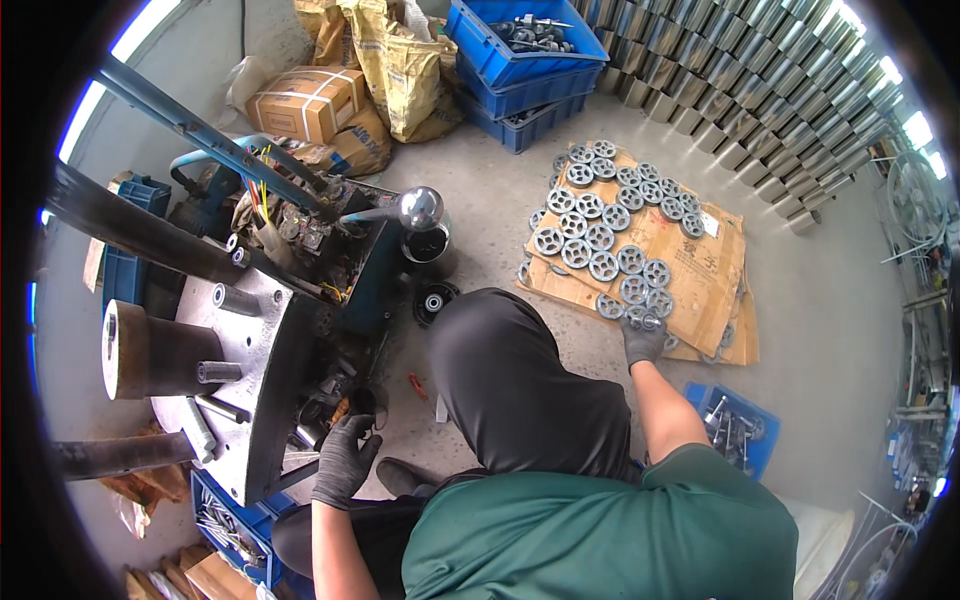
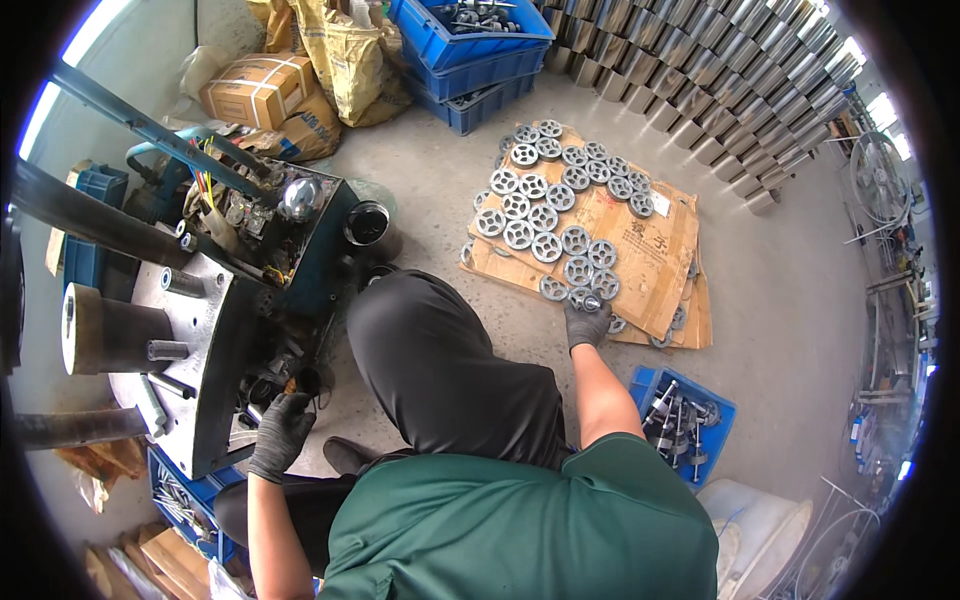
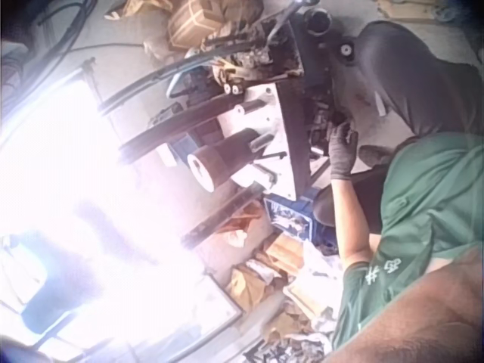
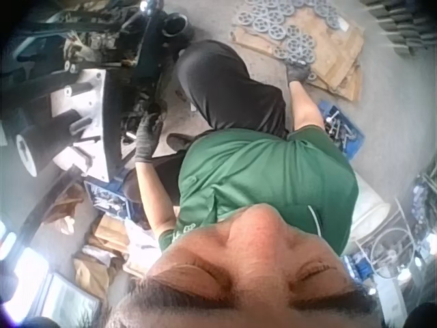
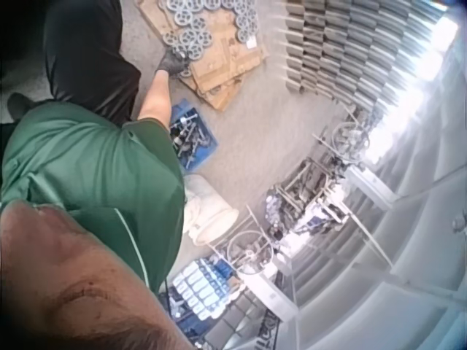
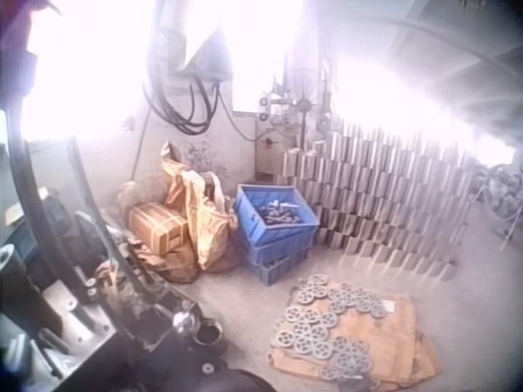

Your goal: The recorder uses a press machine and hand tools to assemble cylindrical metal components with gears.

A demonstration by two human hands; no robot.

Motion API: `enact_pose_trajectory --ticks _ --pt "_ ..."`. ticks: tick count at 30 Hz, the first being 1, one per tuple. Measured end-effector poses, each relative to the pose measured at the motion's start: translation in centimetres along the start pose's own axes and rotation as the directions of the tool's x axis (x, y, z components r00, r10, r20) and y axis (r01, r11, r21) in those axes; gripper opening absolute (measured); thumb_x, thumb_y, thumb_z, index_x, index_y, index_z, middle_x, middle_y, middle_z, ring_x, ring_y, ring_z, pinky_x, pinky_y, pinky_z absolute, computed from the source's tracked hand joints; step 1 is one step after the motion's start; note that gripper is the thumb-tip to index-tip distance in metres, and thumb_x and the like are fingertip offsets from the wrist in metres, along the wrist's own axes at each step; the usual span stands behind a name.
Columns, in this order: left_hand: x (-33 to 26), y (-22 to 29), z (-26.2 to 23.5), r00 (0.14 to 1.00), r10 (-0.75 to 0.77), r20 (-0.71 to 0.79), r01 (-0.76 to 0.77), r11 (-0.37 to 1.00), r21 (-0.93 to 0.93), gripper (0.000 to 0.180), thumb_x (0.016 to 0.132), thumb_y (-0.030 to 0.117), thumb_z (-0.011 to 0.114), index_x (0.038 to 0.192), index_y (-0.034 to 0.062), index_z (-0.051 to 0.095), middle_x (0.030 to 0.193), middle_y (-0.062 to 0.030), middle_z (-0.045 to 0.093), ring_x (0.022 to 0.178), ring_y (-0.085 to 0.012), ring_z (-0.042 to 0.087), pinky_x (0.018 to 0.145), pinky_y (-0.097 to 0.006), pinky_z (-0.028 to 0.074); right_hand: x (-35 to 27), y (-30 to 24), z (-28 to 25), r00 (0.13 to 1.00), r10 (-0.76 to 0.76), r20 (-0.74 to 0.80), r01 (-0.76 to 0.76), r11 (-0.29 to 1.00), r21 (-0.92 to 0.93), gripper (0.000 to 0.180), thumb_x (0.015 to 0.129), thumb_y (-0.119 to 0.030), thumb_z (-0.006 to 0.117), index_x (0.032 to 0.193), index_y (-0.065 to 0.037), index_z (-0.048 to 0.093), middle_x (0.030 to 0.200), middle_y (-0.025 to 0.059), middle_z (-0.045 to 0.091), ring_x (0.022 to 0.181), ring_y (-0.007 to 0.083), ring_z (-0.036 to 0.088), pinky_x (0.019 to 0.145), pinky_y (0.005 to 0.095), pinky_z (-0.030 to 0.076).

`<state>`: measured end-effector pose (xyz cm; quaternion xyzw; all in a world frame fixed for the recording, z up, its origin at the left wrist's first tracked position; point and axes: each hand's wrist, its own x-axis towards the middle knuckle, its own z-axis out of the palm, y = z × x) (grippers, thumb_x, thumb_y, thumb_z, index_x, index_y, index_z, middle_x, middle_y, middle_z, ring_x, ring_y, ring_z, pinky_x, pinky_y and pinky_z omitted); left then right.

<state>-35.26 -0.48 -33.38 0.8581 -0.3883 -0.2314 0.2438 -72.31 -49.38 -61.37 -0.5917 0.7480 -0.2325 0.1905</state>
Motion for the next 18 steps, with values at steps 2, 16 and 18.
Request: enact_pose_trajectory --ticks 2,16,18 --pt "0.9 0.5 -0.2 1.000 -0.005 0.010 0.005 1.000 -0.004 0.033 0.085 0.014 0.078 0.116 0.0056 0.070 0.104 -0.0154 0.069 0.096 -0.0329 0.069 0.087 -0.043 0.055 1.1 -0.6 1.5 0.983 0.033 -0.179 0.010 0.972 0.235 0.084 0.063 -0.041 0.096 0.126 -0.004 0.057 0.118 0.0165 0.072 0.110 0.0332 0.068 0.097 0.0412 0.054" --pt "-0.5 -0.9 0.5 0.982 -0.141 0.129 0.119 0.979 0.164 0.031 0.087 0.024 0.072 0.111 0.0046 0.069 0.109 -0.0188 0.067 0.103 -0.0397 0.066 0.088 -0.051 0.053 -49.5 -39.0 11.6 0.257 -0.566 0.783 0.399 0.800 0.448 0.046 0.087 -0.033 0.075 0.118 0.000 0.067 0.126 0.0151 0.068 0.115 0.0314 0.065 0.098 0.0395 0.051" --pt "-1.8 -1.5 1.1 0.997 -0.078 0.005 0.075 0.975 0.207 0.029 0.089 0.030 0.065 0.108 0.0109 0.075 0.100 -0.0190 0.074 0.096 -0.0408 0.071 0.085 -0.052 0.056 -57.4 -39.6 7.9 0.041 -0.617 0.786 0.388 0.735 0.556 0.045 0.087 -0.032 0.075 0.118 -0.001 0.067 0.125 0.0150 0.068 0.114 0.0315 0.065 0.097 0.0396 0.051"
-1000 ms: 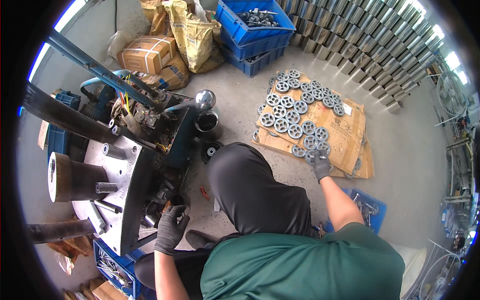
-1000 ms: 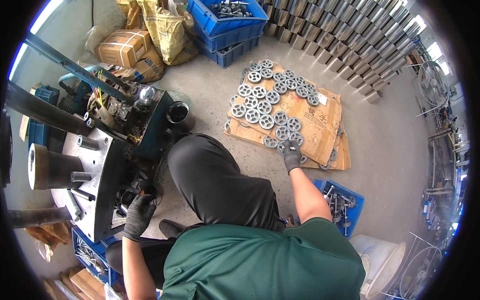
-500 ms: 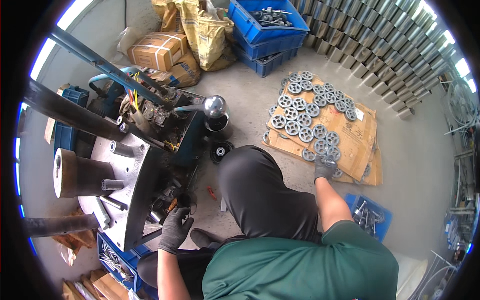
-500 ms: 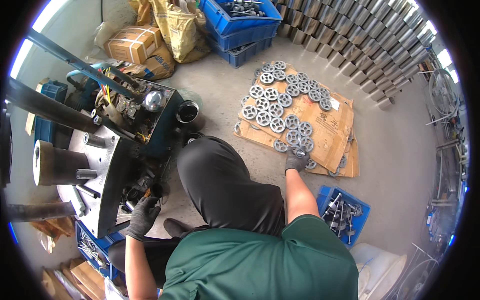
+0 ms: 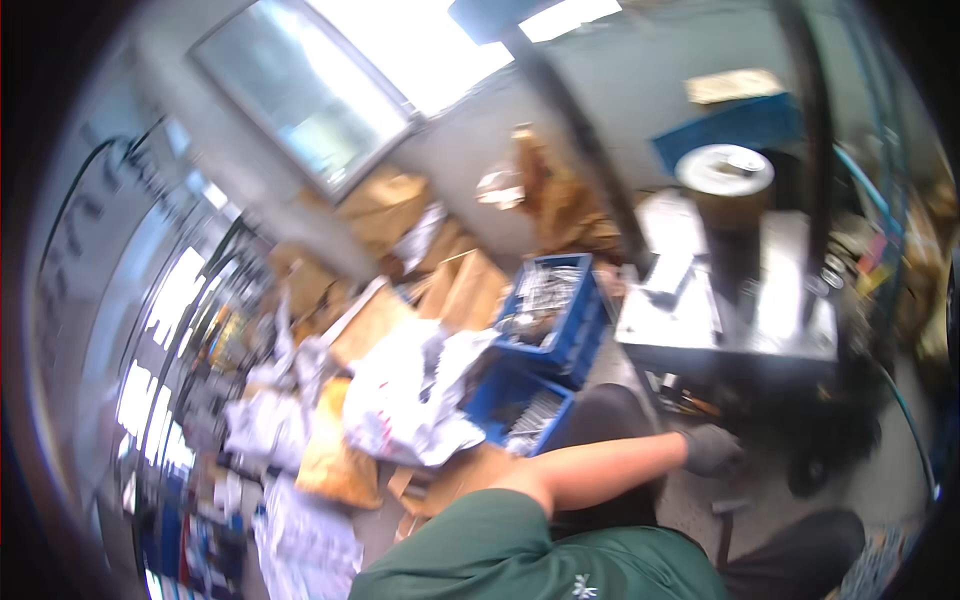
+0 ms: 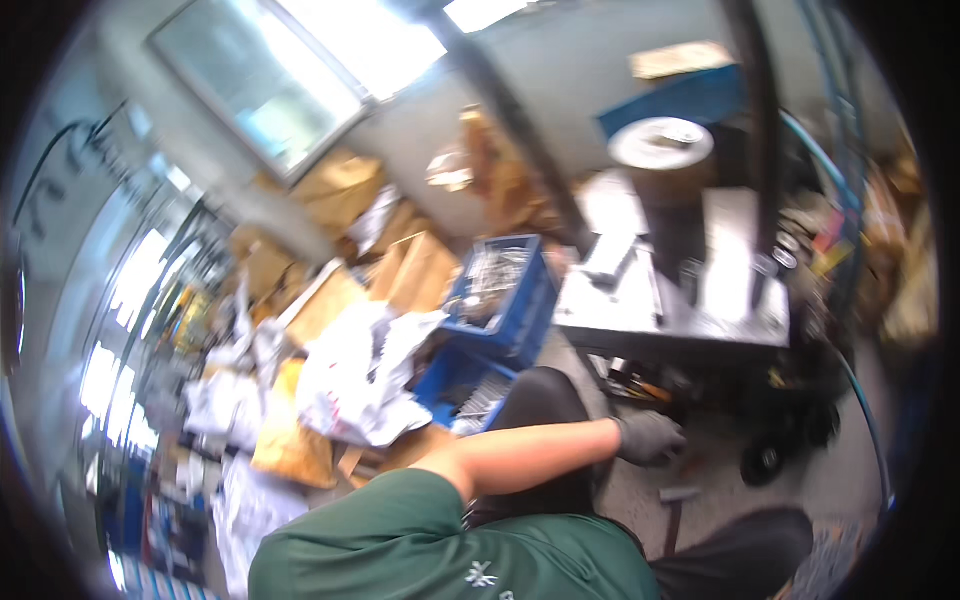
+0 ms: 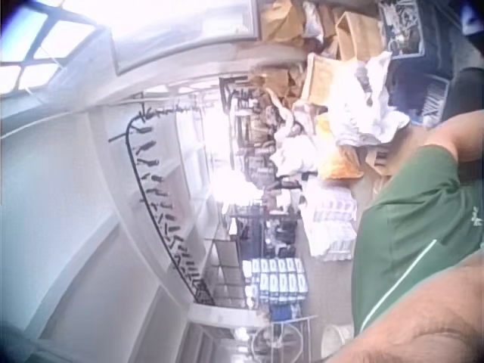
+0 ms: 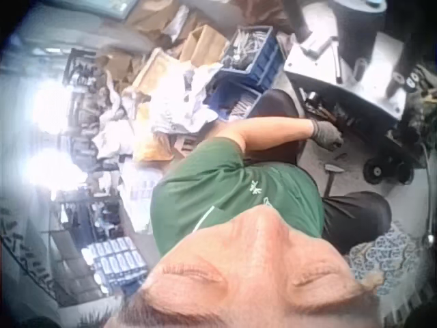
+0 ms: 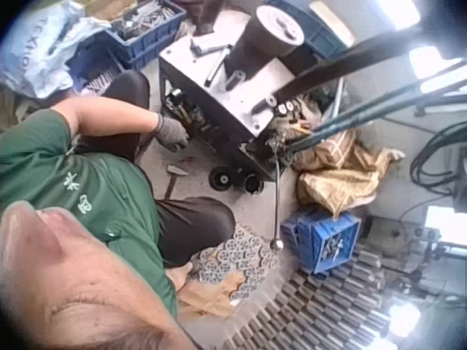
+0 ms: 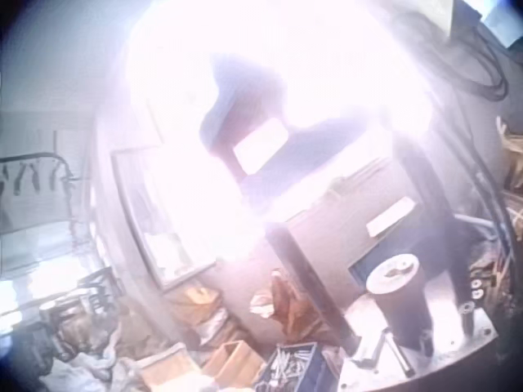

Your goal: The recorder uses a press machine and hand tools to assemble cylindrical metal components with gears.

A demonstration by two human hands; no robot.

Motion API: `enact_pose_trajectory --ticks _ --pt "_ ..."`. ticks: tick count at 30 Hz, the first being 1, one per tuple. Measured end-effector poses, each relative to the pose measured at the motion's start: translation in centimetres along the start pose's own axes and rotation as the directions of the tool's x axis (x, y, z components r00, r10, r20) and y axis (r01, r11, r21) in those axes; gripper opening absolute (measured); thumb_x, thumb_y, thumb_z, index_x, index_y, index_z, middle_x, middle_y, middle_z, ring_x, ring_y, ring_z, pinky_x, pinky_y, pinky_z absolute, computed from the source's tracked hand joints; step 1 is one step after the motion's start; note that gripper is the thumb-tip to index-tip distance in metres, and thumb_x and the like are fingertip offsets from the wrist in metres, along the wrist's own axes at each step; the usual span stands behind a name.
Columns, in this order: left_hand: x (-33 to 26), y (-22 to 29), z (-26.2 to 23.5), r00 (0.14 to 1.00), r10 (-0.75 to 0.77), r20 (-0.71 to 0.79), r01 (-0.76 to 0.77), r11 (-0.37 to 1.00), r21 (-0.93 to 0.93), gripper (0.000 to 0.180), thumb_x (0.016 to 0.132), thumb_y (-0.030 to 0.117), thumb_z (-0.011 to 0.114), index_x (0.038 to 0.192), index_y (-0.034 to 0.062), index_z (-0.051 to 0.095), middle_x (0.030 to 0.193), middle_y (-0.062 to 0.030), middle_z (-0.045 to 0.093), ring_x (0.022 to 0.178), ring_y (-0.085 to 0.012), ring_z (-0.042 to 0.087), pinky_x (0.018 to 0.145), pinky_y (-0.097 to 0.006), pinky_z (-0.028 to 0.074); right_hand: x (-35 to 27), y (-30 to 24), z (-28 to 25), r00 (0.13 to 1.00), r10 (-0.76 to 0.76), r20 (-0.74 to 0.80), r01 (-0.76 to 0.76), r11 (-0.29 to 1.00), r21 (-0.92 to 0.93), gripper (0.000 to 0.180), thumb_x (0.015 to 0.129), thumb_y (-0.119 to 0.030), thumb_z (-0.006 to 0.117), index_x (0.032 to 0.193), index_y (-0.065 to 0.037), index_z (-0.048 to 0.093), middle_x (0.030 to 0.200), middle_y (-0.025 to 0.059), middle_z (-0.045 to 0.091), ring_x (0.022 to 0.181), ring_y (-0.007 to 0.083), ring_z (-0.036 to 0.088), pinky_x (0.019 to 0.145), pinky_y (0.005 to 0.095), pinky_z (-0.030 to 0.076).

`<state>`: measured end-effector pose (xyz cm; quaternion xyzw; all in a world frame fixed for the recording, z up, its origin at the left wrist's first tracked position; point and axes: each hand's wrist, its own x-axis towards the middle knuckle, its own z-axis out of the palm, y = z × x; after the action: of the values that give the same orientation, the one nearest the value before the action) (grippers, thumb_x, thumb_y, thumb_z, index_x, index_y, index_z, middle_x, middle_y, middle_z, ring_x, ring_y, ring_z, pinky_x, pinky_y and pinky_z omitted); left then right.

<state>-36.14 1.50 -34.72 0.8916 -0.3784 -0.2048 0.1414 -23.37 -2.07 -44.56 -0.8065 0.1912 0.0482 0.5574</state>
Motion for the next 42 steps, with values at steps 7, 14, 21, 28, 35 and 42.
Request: enact_pose_trajectory --ticks 7,14,21,28,35,42 --pt "0.4 -3.4 2.1 0.997 -0.083 -0.003 0.083 0.996 0.042 0.031 0.087 0.038 0.066 0.104 0.0145 0.077 0.101 -0.0173 0.074 0.094 -0.0407 0.071 0.083 -0.053 0.057 -3.6 -0.1 2.8 0.951 -0.118 0.284 0.106 0.993 0.056 0.042 0.087 -0.028 0.075 0.118 -0.001 0.067 0.124 0.0148 0.068 0.112 0.0317 0.065 0.094 0.0400 0.052" --pt "0.1 -3.7 1.7 0.988 -0.152 0.025 0.150 0.986 0.067 0.033 0.088 0.040 0.064 0.103 0.0139 0.077 0.098 -0.0164 0.075 0.095 -0.0402 0.072 0.083 -0.052 0.057 -3.0 10.0 -4.4 0.922 -0.058 0.384 0.031 0.997 0.077 0.039 0.087 -0.025 0.075 0.118 -0.002 0.068 0.122 0.0147 0.068 0.111 0.0319 0.065 0.090 0.0403 0.053" --pt "-0.3 -3.9 1.9 0.983 -0.179 0.037 0.177 0.983 0.054 0.037 0.088 0.042 0.064 0.105 0.0119 0.077 0.098 -0.0170 0.076 0.096 -0.0401 0.072 0.083 -0.052 0.056 -3.0 18.9 -15.8 0.889 0.001 0.457 -0.052 0.994 0.100 0.037 0.087 -0.022 0.075 0.118 -0.003 0.068 0.120 0.0145 0.068 0.109 0.0320 0.065 0.087 0.0407 0.053" --pt "0.1 -4.5 2.0 1.000 -0.010 0.024 0.009 0.998 0.060 0.038 0.092 0.034 0.066 0.120 0.0080 0.071 0.114 -0.0181 0.073 0.109 -0.0381 0.068 0.096 -0.050 0.052 -0.5 24.6 -28.5 0.860 0.039 0.509 -0.096 0.992 0.085 0.035 0.088 -0.019 0.075 0.118 -0.004 0.068 0.119 0.0143 0.068 0.107 0.0322 0.065 0.083 0.0410 0.054" --pt "-0.3 -3.9 1.4 0.998 0.015 -0.053 -0.014 1.000 0.019 0.031 0.096 0.036 0.060 0.107 0.0121 0.077 0.105 -0.0146 0.076 0.101 -0.0362 0.072 0.086 -0.050 0.058 0.1 28.4 -41.3 0.829 0.128 0.545 -0.181 0.983 0.043 0.033 0.088 -0.015 0.075 0.118 -0.005 0.068 0.117 0.0142 0.068 0.106 0.0324 0.065 0.079 0.0414 0.055" --pt "2.4 -2.8 1.8 0.997 0.051 -0.050 -0.049 0.998 0.050 0.033 0.098 0.039 0.056 0.106 0.0137 0.076 0.105 -0.0134 0.076 0.100 -0.0353 0.072 0.084 -0.049 0.057 1.3 26.4 -50.2 0.803 0.183 0.567 -0.229 0.973 0.010 0.031 0.088 -0.012 0.075 0.118 -0.005 0.068 0.115 0.0140 0.068 0.104 0.0326 0.065 0.076 0.0417 0.055"
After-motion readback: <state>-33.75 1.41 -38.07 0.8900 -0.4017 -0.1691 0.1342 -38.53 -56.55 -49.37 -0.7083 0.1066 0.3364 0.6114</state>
